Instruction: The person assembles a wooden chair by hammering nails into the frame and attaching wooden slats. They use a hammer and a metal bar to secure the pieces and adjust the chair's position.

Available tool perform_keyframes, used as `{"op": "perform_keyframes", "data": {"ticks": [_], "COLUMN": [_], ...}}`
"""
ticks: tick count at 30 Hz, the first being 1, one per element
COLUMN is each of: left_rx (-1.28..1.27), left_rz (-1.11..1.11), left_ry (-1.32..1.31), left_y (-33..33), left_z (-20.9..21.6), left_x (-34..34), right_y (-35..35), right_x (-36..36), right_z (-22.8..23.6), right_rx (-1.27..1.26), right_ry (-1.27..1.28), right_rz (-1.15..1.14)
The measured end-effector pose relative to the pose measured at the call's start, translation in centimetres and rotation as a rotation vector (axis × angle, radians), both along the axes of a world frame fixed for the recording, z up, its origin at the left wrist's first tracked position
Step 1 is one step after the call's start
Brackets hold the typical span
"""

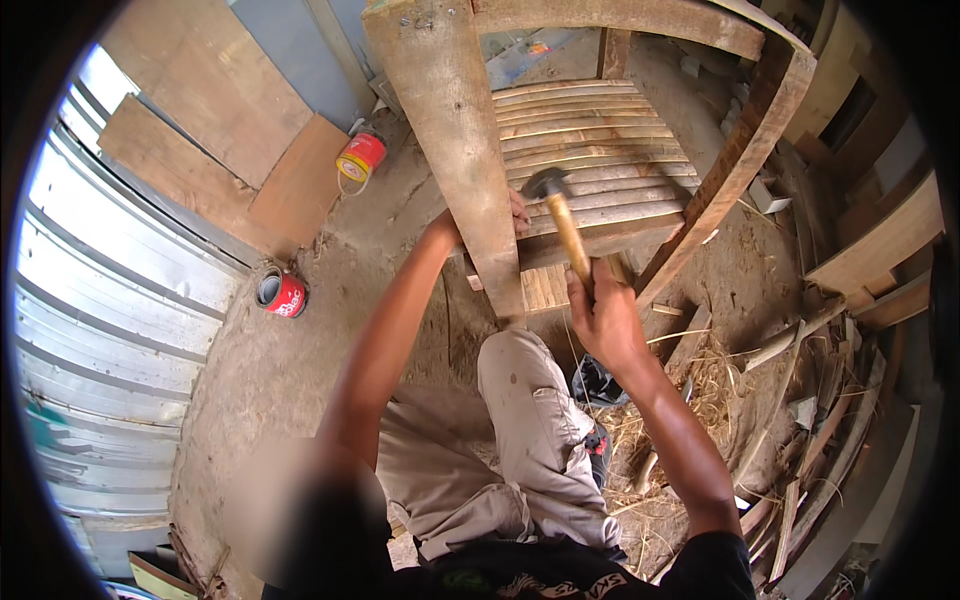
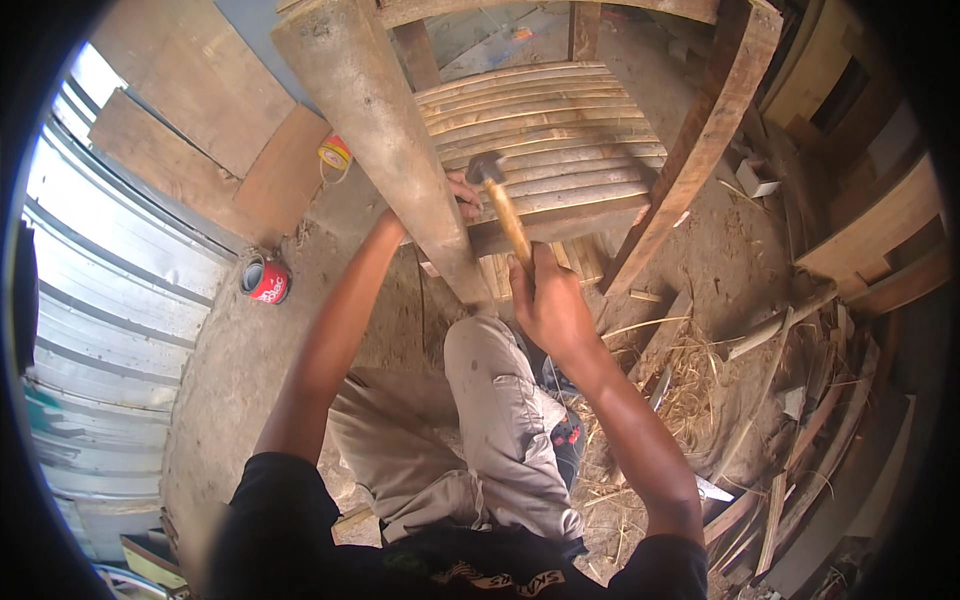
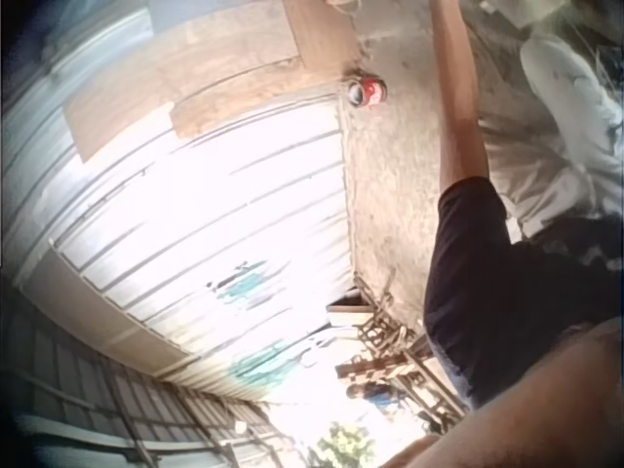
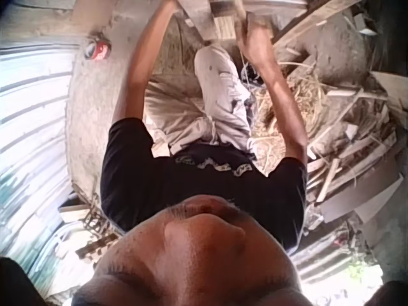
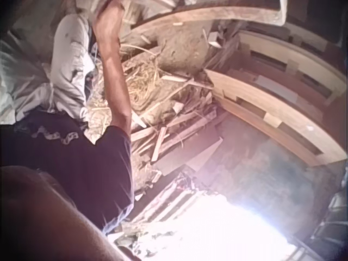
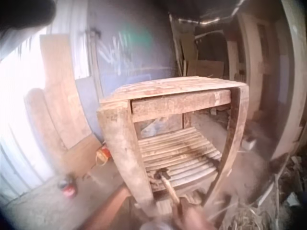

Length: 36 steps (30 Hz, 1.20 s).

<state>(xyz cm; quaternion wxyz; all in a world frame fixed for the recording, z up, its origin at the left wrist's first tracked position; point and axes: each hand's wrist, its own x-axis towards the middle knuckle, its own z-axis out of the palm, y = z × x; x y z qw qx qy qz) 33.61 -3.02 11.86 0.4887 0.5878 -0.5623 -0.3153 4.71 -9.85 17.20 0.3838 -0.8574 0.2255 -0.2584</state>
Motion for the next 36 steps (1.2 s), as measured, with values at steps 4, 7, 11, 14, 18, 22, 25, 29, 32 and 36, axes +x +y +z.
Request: {"op": "perform_keyframes", "data": {"ticks": [4, 7, 11, 14, 18, 22, 25, 29, 32, 36], "left_rx": [0.01, 0.01, -0.012, -0.004, 0.209, 0.066, 0.18, 0.416, 0.372, 0.418], "left_rz": [0.094, 0.021, 0.125, 0.366, 0.615, 0.63, 0.806, 0.864, 0.868, 0.858], "left_ry": [-0.022, 0.027, -0.145, 0.068, -0.331, -0.587, -0.7, -0.815, -0.904, -0.935], "left_y": [-0.1, 0.1, 0.6, 1.2, 3.5, 7.2, 8.6, 8.3, 8.0, 8.0], "left_z": [0.4, 0.5, -0.2, -0.7, -0.9, -0.7, -1.0, -1.9, -2.3, -2.6], "left_x": [-0.8, -0.6, 0.8, 2.2, 1.7, -0.6, -2.6, -3.7, -3.5, -3.1], "right_y": [-0.4, -0.9, -0.9, -1.1, -2.3, -2.9, -1.7, -1.6, -2.2, -1.6], "right_x": [0.2, 0.1, 0.0, 0.2, 0.3, 0.0, 0.1, 0.6, 1.1, 1.3], "right_z": [-0.4, -0.7, -0.8, -0.5, -0.2, -0.1, -0.4, -0.3, -0.1, 0.1], "right_rx": [-0.003, -0.006, -0.014, 0.002, -0.016, -0.093, -0.079, -0.117, -0.04, -0.18], "right_ry": [-0.036, -0.031, 0.0, -0.044, 0.176, -0.127, -0.082, 0.06, -0.227, -0.292], "right_rz": [0.018, 0.004, 0.031, -0.051, 0.132, -0.042, -0.014, 0.042, -0.062, 0.002]}}
